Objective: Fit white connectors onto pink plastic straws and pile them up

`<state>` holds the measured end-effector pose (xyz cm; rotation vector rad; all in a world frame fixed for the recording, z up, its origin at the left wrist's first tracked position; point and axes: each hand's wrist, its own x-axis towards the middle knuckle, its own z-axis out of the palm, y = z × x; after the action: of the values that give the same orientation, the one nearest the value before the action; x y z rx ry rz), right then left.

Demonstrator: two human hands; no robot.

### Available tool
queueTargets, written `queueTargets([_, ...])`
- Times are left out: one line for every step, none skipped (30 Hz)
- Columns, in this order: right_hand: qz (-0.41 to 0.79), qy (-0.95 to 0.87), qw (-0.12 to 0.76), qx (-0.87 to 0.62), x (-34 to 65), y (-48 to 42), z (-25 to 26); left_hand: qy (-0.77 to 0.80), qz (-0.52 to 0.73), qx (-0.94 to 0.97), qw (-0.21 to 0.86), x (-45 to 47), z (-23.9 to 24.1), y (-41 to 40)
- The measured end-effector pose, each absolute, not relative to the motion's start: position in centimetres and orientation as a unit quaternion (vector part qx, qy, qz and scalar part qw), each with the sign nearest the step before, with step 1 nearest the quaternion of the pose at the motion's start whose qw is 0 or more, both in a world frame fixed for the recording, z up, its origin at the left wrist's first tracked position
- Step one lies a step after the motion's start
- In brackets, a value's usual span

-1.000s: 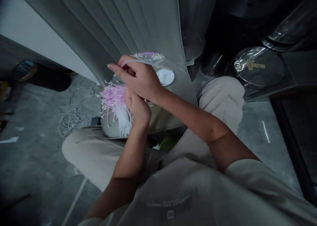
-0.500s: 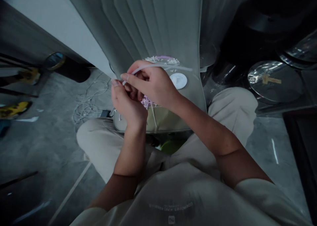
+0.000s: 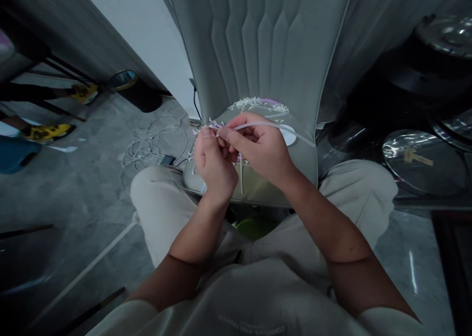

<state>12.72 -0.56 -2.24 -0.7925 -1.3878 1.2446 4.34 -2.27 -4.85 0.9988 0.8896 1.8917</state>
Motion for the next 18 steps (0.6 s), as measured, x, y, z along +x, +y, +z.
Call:
queueTargets([0.520,-0.581,0.531,-0.332,12.71,-0.57,-2.25,0.345,0.749,0.394,0.407,4.38,-4.84,-2.27])
queueTargets([0.519,-0.580,0.532,-0.332,12.70,-0.57,-2.24,0.341,0.748,0.393,0.412,4.41,-4.84,-2.25])
queueTargets([0.520,-0.580,0.533,-0.331,12.70,-0.57,-2.21,0.340,0.747,0.392,0.416,4.43,-4.86,-2.24])
queueTargets([0.521,-0.580,0.532,-0.330,12.70,-0.55,-2.18,0.340,0.746,0.392,0.419,4.42,-4.87,-2.22])
queueTargets([0.523,-0.579,0.532,-0.329,12.71,-0.54,-2.16,0.341,0.745,0.391,0.420,4.41,-4.88,-2.21])
queueTargets([0.525,-0.578,0.531,-0.328,12.71,-0.54,-2.15,0.342,0.744,0.391,0.420,4.38,-4.88,-2.20])
queueTargets([0.527,-0.577,0.531,-0.328,12.70,-0.54,-2.15,0.344,0.743,0.392,0.419,4.35,-4.87,-2.20])
queueTargets([0.529,-0.576,0.530,-0.328,12.68,-0.54,-2.18,0.348,0.743,0.391,0.417,4.32,-4.85,-2.20])
queueTargets([0.530,-0.575,0.530,-0.329,12.66,-0.55,-2.22,0.353,0.742,0.390,0.414,4.30,-4.83,-2.20])
queueTargets([0.531,-0.574,0.529,-0.329,12.64,-0.57,-2.26,0.360,0.741,0.389,0.411,4.28,-4.81,-2.19])
queueTargets([0.532,-0.572,0.530,-0.329,12.62,-0.58,-2.29,0.366,0.740,0.388,0.409,4.26,-4.81,-2.18])
queueTargets([0.531,-0.571,0.532,-0.330,12.60,-0.61,-2.32,0.370,0.739,0.387,0.409,4.26,-4.83,-2.16])
queueTargets([0.531,-0.570,0.533,-0.331,12.57,-0.63,-2.32,0.371,0.740,0.384,0.410,4.26,-4.87,-2.13])
queueTargets([0.530,-0.569,0.534,-0.332,12.55,-0.66,-2.32,0.368,0.741,0.381,0.412,4.26,-4.94,-2.10])
queueTargets([0.528,-0.569,0.535,-0.334,12.53,-0.68,-2.30,0.361,0.744,0.378,0.416,4.27,-5.02,-2.06])
queueTargets([0.525,-0.570,0.536,-0.335,12.50,-0.71,-2.29,0.352,0.747,0.374,0.421,4.28,-5.12,-2.01])
queueTargets([0.522,-0.571,0.538,-0.335,12.48,-0.73,-2.29,0.342,0.751,0.369,0.427,4.30,-5.22,-1.97])
queueTargets([0.518,-0.572,0.541,-0.334,12.45,-0.74,-2.31,0.331,0.755,0.364,0.434,4.31,-5.31,-1.93])
